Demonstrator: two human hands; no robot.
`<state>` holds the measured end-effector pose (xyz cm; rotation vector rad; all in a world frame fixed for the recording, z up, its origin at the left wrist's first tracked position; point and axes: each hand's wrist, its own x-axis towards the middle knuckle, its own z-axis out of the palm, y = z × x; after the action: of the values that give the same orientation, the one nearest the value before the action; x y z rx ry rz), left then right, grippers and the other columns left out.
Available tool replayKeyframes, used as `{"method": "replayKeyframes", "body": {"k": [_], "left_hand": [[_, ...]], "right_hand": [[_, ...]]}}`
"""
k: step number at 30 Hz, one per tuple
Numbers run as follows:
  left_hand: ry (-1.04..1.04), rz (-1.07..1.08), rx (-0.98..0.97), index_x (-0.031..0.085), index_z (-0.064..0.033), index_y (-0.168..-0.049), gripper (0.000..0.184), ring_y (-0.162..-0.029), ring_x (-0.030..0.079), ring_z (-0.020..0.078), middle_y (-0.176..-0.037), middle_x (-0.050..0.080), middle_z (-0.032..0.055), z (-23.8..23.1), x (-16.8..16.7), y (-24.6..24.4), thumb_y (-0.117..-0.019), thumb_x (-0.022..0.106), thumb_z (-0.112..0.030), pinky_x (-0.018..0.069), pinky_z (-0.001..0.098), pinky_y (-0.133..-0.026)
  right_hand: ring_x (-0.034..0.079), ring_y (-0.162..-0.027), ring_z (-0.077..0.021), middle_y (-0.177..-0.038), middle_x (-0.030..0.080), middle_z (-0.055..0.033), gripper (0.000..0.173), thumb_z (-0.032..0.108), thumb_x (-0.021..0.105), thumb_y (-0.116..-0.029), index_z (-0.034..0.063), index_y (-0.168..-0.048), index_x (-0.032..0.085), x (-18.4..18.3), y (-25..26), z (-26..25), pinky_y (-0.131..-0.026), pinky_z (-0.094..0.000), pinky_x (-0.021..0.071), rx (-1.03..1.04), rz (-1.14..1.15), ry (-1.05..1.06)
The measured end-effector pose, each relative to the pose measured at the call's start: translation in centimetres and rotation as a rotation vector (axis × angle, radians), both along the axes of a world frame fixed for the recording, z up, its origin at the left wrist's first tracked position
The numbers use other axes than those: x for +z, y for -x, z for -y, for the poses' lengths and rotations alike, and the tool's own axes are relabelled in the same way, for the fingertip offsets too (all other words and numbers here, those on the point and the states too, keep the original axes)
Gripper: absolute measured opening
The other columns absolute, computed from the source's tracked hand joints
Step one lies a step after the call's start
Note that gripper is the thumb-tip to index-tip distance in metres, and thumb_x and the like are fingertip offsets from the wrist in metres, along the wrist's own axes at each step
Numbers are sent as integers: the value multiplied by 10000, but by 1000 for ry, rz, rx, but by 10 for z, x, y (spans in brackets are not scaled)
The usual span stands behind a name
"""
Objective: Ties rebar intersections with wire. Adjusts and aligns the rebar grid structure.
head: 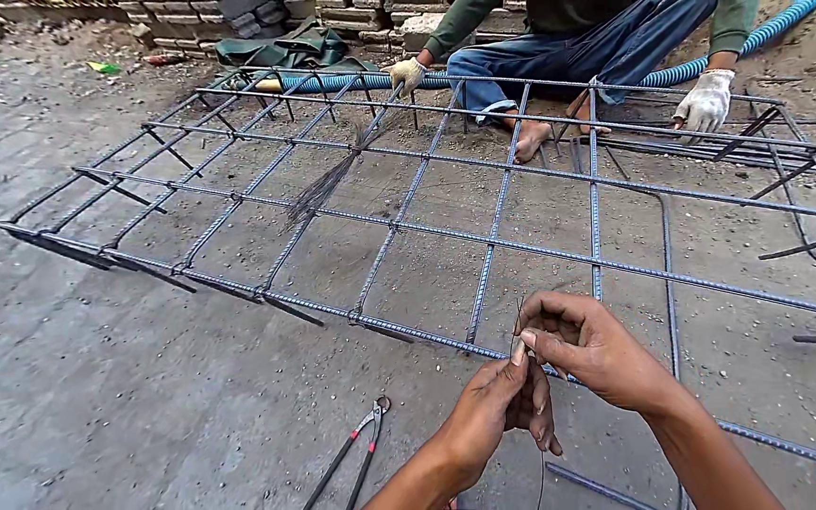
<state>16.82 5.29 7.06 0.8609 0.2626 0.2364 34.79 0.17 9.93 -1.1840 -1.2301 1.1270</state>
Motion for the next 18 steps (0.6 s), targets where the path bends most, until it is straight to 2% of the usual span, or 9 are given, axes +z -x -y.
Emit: {"method": "replayKeyframes", "body": {"k": [2, 5, 8, 10, 11, 13, 16, 18], "left_hand": [[-3, -13, 14, 573, -191, -797, 471, -630, 624, 76, -668, 562, -87, 0, 0, 0, -1099, 322, -451, 585, 304, -690], [-26, -50, 16, 550, -190, -805, 464, -617, 604, 73, -667, 539, -86, -1, 0, 0, -1100, 297, -443, 583, 298, -679], [-23, -18, 17, 590, -178, -911, 405, -677, 636, 78, -733, 588, -73, -1, -5, 2, -1090, 363, -462, 586, 295, -721], [47, 70, 34, 633, -167, -997, 402, -707, 660, 101, -767, 626, -49, 0, -8, 1, -1058, 450, -521, 586, 305, -740], [79, 102, 42, 639, -171, -1018, 419, -697, 655, 100, -757, 625, -50, 0, -9, 1, -1053, 441, -538, 579, 304, -730], [143, 98, 101, 641, -176, -961, 357, -616, 584, 67, -683, 557, -80, 2, -8, 2, -1062, 471, -473, 539, 267, -650], [135, 47, 219, 677, -196, -903, 227, -511, 481, -13, -597, 480, -133, 5, 0, -3, -1028, 588, -364, 427, 166, -507], [35, 49, 255, 682, -204, -938, 227, -488, 452, -37, -584, 480, -148, 8, 5, -6, -1056, 534, -328, 390, 145, -480]], "right_hand": [[573, -628, 24, -778, 630, 88, 109, 225, 640, -1009, 118, -1019, 655, 0, 6, -2, -562, -130, 476, -57, 9, -8], [583, -660, 20, -817, 668, 70, 146, 223, 658, -1000, 95, -1036, 718, -7, 12, -6, -586, -129, 480, -189, 76, -74], [619, -702, 6, -887, 712, 38, 119, 170, 682, -976, 77, -997, 753, -8, 13, -5, -618, -133, 514, -250, 54, -83], [654, -721, -9, -875, 730, 21, 101, 124, 682, -969, 60, -993, 755, -6, 12, -3, -646, -142, 544, -248, 8, -60], [660, -723, -14, -871, 733, 12, 97, 104, 679, -967, 49, -994, 754, -5, 11, -2, -654, -147, 551, -240, -16, -57], [666, -724, -24, -882, 738, -2, 104, 80, 668, -970, 26, -1001, 751, -5, 13, 0, -663, -162, 565, -221, -51, -59], [656, -721, -5, -889, 733, 2, 122, 80, 649, -979, 8, -1005, 746, 2, 13, 3, -657, -173, 563, -227, -20, -62], [644, -710, 14, -865, 725, 11, 116, 70, 651, -974, -4, -998, 738, 9, 13, 5, -660, -170, 557, -229, -26, -55]]}}
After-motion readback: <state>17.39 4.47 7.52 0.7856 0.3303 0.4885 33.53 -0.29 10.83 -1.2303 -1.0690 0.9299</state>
